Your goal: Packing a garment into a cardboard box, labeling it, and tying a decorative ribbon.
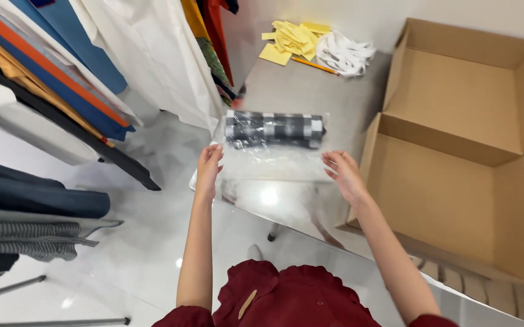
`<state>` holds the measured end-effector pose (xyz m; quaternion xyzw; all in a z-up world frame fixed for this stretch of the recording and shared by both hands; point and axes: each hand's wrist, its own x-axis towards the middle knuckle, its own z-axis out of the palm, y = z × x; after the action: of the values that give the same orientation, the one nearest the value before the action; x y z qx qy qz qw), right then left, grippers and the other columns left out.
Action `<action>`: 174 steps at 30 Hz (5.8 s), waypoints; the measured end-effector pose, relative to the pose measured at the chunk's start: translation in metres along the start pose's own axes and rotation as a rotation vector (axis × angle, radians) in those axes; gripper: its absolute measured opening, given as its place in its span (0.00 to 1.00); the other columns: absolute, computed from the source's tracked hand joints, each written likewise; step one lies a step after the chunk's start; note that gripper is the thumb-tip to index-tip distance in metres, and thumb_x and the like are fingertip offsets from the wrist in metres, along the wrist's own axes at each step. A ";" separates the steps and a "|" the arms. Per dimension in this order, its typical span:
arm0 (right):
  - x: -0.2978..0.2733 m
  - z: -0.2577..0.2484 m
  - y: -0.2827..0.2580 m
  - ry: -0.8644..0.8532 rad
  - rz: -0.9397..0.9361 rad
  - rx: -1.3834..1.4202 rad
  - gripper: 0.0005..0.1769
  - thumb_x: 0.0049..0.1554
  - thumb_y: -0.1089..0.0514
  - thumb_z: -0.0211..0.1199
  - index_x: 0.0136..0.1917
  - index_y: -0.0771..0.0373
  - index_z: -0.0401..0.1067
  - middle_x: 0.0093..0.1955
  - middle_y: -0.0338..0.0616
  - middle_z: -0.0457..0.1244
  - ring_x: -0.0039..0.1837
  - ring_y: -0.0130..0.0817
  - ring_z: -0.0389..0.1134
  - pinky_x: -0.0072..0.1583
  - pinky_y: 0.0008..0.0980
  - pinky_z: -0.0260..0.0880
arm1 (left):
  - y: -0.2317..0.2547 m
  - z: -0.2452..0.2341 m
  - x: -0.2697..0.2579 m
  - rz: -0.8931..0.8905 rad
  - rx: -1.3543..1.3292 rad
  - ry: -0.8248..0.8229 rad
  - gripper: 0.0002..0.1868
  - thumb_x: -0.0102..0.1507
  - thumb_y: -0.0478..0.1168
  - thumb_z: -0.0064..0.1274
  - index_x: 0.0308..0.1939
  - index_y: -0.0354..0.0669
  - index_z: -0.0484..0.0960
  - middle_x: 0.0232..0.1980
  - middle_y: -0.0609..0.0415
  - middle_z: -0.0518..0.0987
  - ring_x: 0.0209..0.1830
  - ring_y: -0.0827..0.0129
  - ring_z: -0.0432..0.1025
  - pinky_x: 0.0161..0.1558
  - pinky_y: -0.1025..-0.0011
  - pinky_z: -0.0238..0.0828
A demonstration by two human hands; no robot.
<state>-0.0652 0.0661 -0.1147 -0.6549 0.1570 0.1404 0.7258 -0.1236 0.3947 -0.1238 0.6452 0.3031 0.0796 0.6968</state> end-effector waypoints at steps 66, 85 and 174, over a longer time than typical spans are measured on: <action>0.122 -0.504 0.074 0.461 -0.131 -0.820 0.11 0.60 0.57 0.58 0.53 0.65 0.74 0.49 0.59 0.69 0.59 0.58 0.70 0.58 0.51 0.68 | -0.110 0.446 -0.038 0.399 0.831 -0.513 0.22 0.65 0.37 0.56 0.62 0.32 0.75 0.60 0.36 0.79 0.62 0.46 0.73 0.61 0.52 0.71; 0.031 -0.482 0.001 0.385 -0.180 -0.809 0.34 0.61 0.68 0.54 0.78 0.45 0.60 0.77 0.55 0.56 0.77 0.57 0.55 0.74 0.53 0.56 | -0.031 0.537 0.098 0.466 0.740 -0.348 0.40 0.68 0.60 0.53 0.66 0.24 0.68 0.60 0.29 0.74 0.63 0.38 0.70 0.60 0.47 0.70; -0.147 -0.243 0.121 0.676 0.037 -1.224 0.40 0.57 0.75 0.50 0.80 0.60 0.46 0.62 0.66 0.67 0.57 0.59 0.73 0.55 0.52 0.75 | -0.110 0.136 -0.110 0.733 0.868 -0.615 0.48 0.61 0.20 0.39 0.79 0.66 0.51 0.85 0.60 0.39 0.81 0.58 0.46 0.77 0.63 0.53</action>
<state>-0.2596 -0.1634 -0.1860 -0.9510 0.2782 0.0045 0.1352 -0.1710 0.2066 -0.1948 0.9234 -0.1461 -0.0060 0.3549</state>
